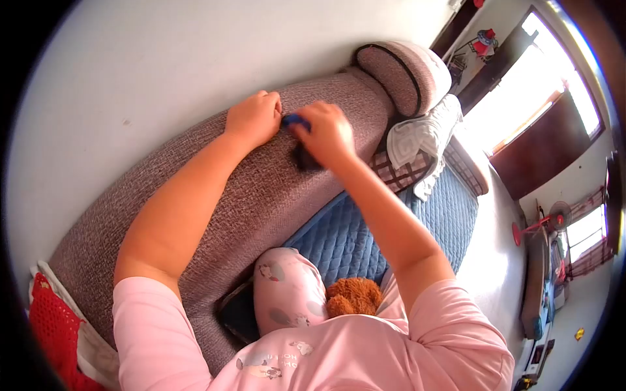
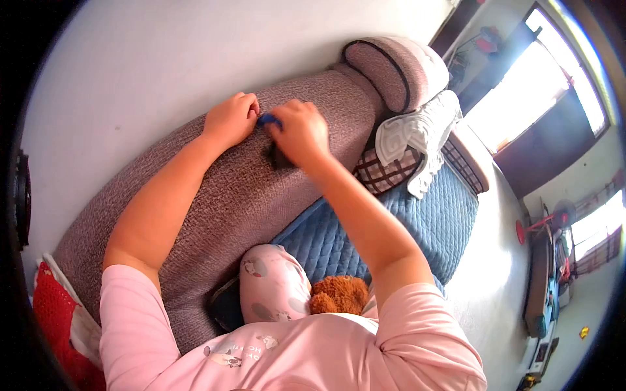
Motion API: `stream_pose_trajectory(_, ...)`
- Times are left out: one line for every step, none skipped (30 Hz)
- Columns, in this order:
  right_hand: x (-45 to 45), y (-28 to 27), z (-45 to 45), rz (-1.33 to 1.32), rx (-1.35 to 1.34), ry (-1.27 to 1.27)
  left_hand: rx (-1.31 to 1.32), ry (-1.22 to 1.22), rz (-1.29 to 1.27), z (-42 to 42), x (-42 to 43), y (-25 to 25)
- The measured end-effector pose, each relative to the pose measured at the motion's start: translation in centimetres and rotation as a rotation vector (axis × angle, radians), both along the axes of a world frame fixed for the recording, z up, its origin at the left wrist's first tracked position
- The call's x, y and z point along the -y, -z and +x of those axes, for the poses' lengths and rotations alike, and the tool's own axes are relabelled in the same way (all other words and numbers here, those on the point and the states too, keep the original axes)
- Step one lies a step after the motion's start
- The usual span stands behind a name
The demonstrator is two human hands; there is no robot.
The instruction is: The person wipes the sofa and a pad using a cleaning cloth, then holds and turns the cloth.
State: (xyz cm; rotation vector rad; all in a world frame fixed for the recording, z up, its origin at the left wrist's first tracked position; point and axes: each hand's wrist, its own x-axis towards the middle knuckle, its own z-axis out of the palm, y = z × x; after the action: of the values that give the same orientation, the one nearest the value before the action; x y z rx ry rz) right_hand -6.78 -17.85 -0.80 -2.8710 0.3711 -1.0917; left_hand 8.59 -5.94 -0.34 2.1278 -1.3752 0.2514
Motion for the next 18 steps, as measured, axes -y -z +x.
stream_pose_trajectory(-1.9,-0.1,-1.1,0.002,0.031,-0.072,0.007,0.008,0.001,-0.1,-0.1,-0.2)
stream_pose_trajectory(-2.6,-0.1,-1.7,0.009,0.04,-0.092,-0.013,0.008,0.027,-0.1,-0.2,-0.3)
stream_pose_trajectory(-2.8,0.0,-1.9,0.018,0.051,-0.116,-0.031,0.005,0.054,0.0,-0.3,-0.4)
stream_pose_trajectory(-2.3,0.0,-1.6,0.024,0.061,-0.117,-0.021,0.004,0.061,0.0,-0.5,-0.4)
stream_pose_trajectory(-1.4,-0.1,-1.2,-0.037,0.041,-0.075,0.042,0.033,0.028,0.1,-0.6,-0.2)
stream_pose_trajectory(-0.4,-0.1,-0.6,-0.095,0.019,-0.033,0.103,0.061,-0.003,0.1,-0.7,0.2)
stream_pose_trajectory(0.8,-0.1,0.2,-0.082,0.024,-0.036,0.107,0.058,0.01,-0.1,-0.8,0.3)
stream_pose_trajectory(2.2,-0.3,1.3,-0.074,0.016,0.038,0.132,0.067,-0.01,-0.1,-0.9,0.4)
stream_pose_trajectory(3.8,-0.5,2.5,-0.068,0.006,0.109,0.155,0.072,-0.032,-0.2,-1.0,0.3)
stream_pose_trajectory(5.6,-0.7,3.7,-0.074,-0.018,0.155,0.157,0.065,-0.018,-0.5,-1.1,0.1)
stream_pose_trajectory(7.5,-0.9,4.8,-0.079,-0.047,0.2,0.146,0.044,0.002,-0.9,-1.2,-0.1)
stream_pose_trajectory(9.3,-1.1,5.8,-0.08,-0.084,0.269,0.134,0.024,0.02,-1.3,-1.2,-0.2)
stream_pose_trajectory(11.0,-1.3,6.9,-0.081,-0.121,0.338,0.132,0.017,0.034,-1.6,-1.1,-0.3)
stream_pose_trajectory(12.7,-1.5,7.8,-0.061,-0.136,0.405,0.225,0.123,-0.034,-1.8,-0.9,-0.3)
stream_pose_trajectory(14.0,-1.6,8.6,-0.044,-0.152,0.472,0.315,0.229,-0.105,-2.0,-0.7,-0.1)
stream_pose_trajectory(15.1,-1.6,9.3,-0.036,-0.158,0.465,0.311,0.223,-0.095,-2.1,-0.3,0.4)
stream_pose_trajectory(15.9,-1.6,9.8,-0.033,-0.177,0.537,0.284,0.308,-0.075,-2.1,0.0,0.9)
stream_pose_trajectory(16.3,-1.7,10.3,-0.033,-0.194,0.61,0.257,0.394,-0.058,-2.1,0.1,0.9)
